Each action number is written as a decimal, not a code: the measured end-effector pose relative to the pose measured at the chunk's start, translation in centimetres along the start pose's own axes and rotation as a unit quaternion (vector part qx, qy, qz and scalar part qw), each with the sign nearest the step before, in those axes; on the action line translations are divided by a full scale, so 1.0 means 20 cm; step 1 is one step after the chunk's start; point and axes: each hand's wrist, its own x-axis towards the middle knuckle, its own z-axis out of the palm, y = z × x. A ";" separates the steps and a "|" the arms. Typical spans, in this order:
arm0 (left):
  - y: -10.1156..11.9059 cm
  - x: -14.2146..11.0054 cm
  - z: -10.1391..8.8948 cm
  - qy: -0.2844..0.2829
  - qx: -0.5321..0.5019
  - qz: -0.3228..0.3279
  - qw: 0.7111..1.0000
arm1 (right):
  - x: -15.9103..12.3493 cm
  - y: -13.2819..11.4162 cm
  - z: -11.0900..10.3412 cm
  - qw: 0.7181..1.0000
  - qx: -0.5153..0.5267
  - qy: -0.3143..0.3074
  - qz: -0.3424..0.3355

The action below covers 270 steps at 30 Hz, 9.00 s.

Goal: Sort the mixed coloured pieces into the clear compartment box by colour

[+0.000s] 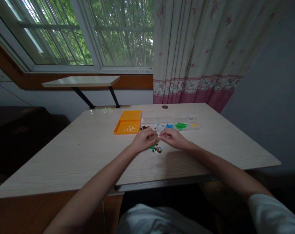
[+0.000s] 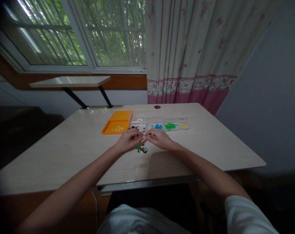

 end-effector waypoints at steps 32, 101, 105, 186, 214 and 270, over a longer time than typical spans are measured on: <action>-0.23 0.02 -0.27 0.028 0.156 -0.155 0.975 | -0.02 0.00 -0.01 0.984 -0.056 -0.167 0.039; -0.01 0.07 -0.07 0.197 -0.251 -0.124 0.939 | -0.01 -0.01 -0.04 0.970 0.067 -0.231 0.021; -0.01 0.07 -0.08 0.185 -0.259 -0.138 0.938 | -0.02 0.00 -0.04 0.968 0.068 -0.240 0.018; -0.06 0.00 0.00 -0.226 -0.031 -0.019 0.973 | 0.00 0.01 -0.08 0.988 -0.065 0.130 0.058; -0.12 0.00 0.01 -0.189 0.002 -0.047 0.981 | -0.01 0.09 0.01 0.988 -0.105 -0.033 0.106; -0.10 0.01 -0.12 0.177 0.094 -0.063 0.978 | -0.01 -0.03 -0.06 0.953 0.090 -0.287 0.030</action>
